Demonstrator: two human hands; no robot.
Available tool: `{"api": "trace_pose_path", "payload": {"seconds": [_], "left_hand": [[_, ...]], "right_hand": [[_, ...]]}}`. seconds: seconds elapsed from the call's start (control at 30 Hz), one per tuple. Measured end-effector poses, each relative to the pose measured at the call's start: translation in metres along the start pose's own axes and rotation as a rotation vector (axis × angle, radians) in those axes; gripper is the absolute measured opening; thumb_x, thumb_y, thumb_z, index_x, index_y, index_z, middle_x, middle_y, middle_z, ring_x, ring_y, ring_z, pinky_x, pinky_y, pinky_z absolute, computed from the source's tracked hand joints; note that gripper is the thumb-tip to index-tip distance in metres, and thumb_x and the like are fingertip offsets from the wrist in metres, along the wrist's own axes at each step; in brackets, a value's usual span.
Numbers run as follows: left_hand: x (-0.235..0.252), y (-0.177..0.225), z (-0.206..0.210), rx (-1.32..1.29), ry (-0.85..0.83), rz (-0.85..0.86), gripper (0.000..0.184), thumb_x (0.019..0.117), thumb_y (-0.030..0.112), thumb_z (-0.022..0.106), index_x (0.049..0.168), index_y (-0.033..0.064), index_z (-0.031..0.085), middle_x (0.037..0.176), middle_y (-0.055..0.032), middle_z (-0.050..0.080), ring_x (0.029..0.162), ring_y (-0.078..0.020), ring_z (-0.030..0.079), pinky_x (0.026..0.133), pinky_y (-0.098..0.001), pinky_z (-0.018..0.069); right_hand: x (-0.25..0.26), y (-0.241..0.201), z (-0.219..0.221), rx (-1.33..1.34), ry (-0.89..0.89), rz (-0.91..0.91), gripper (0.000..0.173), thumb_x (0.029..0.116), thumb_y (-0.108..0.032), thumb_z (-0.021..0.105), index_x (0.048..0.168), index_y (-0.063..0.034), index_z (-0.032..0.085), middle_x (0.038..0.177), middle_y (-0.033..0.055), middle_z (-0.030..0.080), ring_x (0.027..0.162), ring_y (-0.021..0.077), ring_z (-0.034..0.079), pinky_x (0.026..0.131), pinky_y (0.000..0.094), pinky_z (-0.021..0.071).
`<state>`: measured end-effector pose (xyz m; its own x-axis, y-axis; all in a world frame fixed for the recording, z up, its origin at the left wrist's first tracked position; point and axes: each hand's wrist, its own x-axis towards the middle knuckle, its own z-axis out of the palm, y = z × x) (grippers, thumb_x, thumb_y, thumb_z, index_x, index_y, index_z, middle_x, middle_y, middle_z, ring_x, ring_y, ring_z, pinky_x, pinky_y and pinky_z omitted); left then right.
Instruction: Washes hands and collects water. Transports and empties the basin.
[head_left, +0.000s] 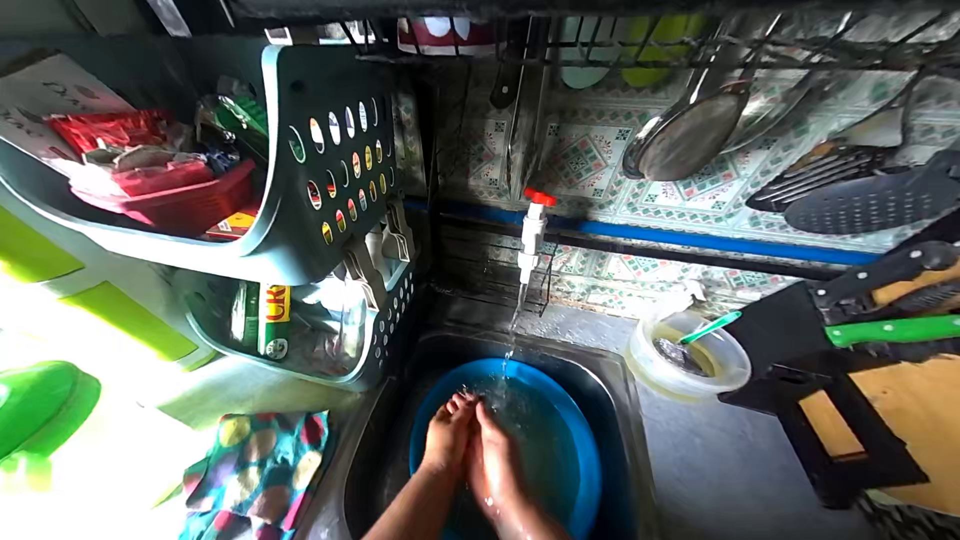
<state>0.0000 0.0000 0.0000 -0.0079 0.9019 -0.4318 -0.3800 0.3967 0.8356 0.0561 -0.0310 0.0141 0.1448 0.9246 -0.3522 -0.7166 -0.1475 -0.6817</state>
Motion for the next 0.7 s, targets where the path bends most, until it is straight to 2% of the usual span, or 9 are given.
{"api": "trace_pose_path", "payload": {"seconds": [0.07,0.13,0.2,0.3,0.4,0.43,0.5,0.57,0.7], "left_hand": [[-0.003,0.006,-0.005,0.015,0.001,-0.068,0.028,0.1090,0.021,0.049,0.109,-0.0023,0.065,0.091,-0.0093,0.070,0.083,-0.0140,0.068,0.077,-0.0308,0.0574],[-0.008,0.012,-0.009,-0.115,-0.041,-0.174,0.033,0.1117,0.027,0.040,0.110,0.0019,0.063,0.086,-0.0068,0.064,0.075,-0.0131,0.064,0.070,-0.0301,0.0549],[-0.010,0.020,-0.012,-0.175,-0.071,-0.350,0.041,0.1113,0.034,0.036,0.083,0.0105,0.054,0.061,-0.0020,0.055,0.051,-0.0122,0.056,0.050,-0.0296,0.0516],[-0.009,0.038,-0.023,-0.082,-0.218,-0.571,0.056,0.1111,0.047,0.023,0.074,0.0133,0.047,0.056,-0.0022,0.052,0.049,-0.0163,0.055,0.052,-0.0350,0.0533],[-0.018,0.042,-0.011,0.021,-0.252,-0.385,0.060,0.1124,0.045,0.017,0.116,-0.0001,0.057,0.090,-0.0116,0.067,0.081,-0.0230,0.068,0.077,-0.0410,0.0584],[-0.024,0.036,-0.003,0.141,-0.271,-0.267,0.052,0.1136,0.038,0.024,0.126,-0.0022,0.054,0.101,-0.0135,0.067,0.091,-0.0224,0.067,0.083,-0.0402,0.0572],[-0.031,0.025,0.009,0.533,-0.258,-0.061,0.044,0.1034,0.021,0.059,0.139,-0.0025,0.048,0.123,-0.0176,0.064,0.113,-0.0219,0.065,0.100,-0.0389,0.0528],[-0.031,0.024,0.011,0.732,-0.191,0.039,0.053,0.0915,0.025,0.077,0.133,-0.0014,0.056,0.122,-0.0163,0.067,0.114,-0.0208,0.065,0.103,-0.0392,0.0508],[-0.037,0.028,0.009,0.544,-0.085,0.065,0.025,0.1015,0.026,0.065,0.097,0.0017,0.068,0.080,-0.0040,0.067,0.073,-0.0110,0.065,0.073,-0.0303,0.0551]], "right_hand": [[-0.017,0.004,-0.009,-0.252,-0.142,-0.047,0.050,0.1075,-0.010,0.039,0.154,0.0063,0.035,0.159,0.0162,0.041,0.146,0.0146,0.041,0.121,0.0297,0.0327],[-0.026,-0.004,-0.015,-0.481,-0.284,-0.051,0.062,0.0959,-0.005,0.051,0.155,0.0062,0.036,0.166,0.0171,0.032,0.153,0.0145,0.031,0.125,0.0309,0.0282],[-0.032,-0.018,-0.025,-0.707,-0.481,-0.058,0.067,0.0868,0.002,0.051,0.153,0.0033,0.043,0.161,0.0145,0.042,0.148,0.0121,0.039,0.123,0.0302,0.0339],[-0.034,-0.040,-0.041,-1.058,-0.745,-0.149,0.074,0.0837,0.012,0.051,0.156,-0.0027,0.041,0.155,0.0120,0.051,0.142,0.0129,0.050,0.119,0.0312,0.0401],[-0.037,-0.046,-0.040,-1.538,-0.659,-0.229,0.083,0.0851,0.006,0.060,0.161,0.0003,0.027,0.167,0.0160,0.030,0.156,0.0234,0.028,0.128,0.0395,0.0231],[-0.038,-0.045,-0.035,-1.708,-0.594,-0.199,0.084,0.0903,-0.004,0.061,0.163,0.0012,0.019,0.171,0.0183,0.018,0.159,0.0277,0.014,0.130,0.0436,0.0122],[-0.042,-0.033,-0.032,-1.869,-0.441,-0.270,0.077,0.0973,-0.025,0.057,0.161,0.0021,0.024,0.170,0.0200,0.019,0.159,0.0333,0.010,0.129,0.0495,0.0070],[-0.045,-0.020,-0.033,-1.894,-0.369,-0.396,0.075,0.1003,-0.030,0.051,0.160,0.0049,0.024,0.169,0.0211,0.021,0.159,0.0334,0.011,0.129,0.0490,0.0068],[-0.057,-0.013,-0.028,-1.942,-0.340,-0.520,0.063,0.1021,-0.023,0.049,0.156,0.0063,0.035,0.165,0.0215,0.033,0.157,0.0346,0.023,0.127,0.0554,0.0108]]}}
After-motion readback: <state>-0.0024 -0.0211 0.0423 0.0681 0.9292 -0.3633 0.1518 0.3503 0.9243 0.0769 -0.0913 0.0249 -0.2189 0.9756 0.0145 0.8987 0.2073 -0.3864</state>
